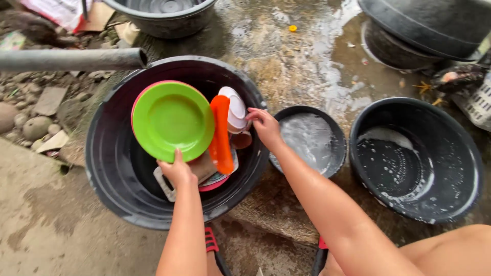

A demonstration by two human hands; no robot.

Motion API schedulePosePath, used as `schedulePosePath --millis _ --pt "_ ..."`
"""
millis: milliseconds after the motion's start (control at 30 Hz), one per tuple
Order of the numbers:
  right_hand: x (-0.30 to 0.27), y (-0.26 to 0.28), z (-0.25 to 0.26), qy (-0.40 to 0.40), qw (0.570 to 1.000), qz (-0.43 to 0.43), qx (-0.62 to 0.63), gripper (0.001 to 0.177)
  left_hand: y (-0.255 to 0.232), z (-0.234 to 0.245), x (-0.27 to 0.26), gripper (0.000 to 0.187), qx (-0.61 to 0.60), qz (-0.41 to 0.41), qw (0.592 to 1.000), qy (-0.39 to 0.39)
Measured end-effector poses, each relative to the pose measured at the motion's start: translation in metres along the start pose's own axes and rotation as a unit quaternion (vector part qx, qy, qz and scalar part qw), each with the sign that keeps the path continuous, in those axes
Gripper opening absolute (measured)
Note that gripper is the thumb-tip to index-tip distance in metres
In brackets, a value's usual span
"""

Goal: Washing dishes in plastic basins outdoors.

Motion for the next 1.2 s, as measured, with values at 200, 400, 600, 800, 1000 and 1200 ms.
schedulePosePath --millis 200,400,600,800,1000,1200 --pt "-0.234 -0.023 0.168 -0.663 0.691 -0.184 -0.221 0.042 0.069 0.038 -0.034 0.049 0.105 0.223 0.966 -0.081" --pt "-0.23 -0.183 0.201 -0.521 0.768 -0.359 0.104 0.041 0.103 0.058 -0.042 0.041 0.125 0.311 0.941 -0.04" --pt "-0.186 -0.078 0.284 -0.653 0.737 -0.173 -0.024 0.031 0.093 0.066 -0.05 0.038 0.085 0.297 0.951 -0.031" --pt "-0.139 0.034 0.271 -0.643 0.745 -0.178 -0.009 0.032 0.049 0.066 -0.071 0.049 0.161 0.288 0.943 -0.049" --pt "-0.138 0.035 0.324 -0.66 0.734 -0.121 -0.104 0.029 0.025 0.074 -0.073 0.054 0.176 0.259 0.943 -0.114" --pt "-0.075 -0.03 0.353 -0.47 0.83 -0.093 0.286 0.023 -0.002 0.055 -0.076 0.049 0.183 0.147 0.949 -0.209"
Point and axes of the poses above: each hand's wrist, its own x-axis towards the middle knuckle, its own z-axis out of the back of the hand, y = z × x, the point moved 10 cm from there along x, towards the middle knuckle, and after that the axes turned 2 degrees about -y, right-handed, at the moved point
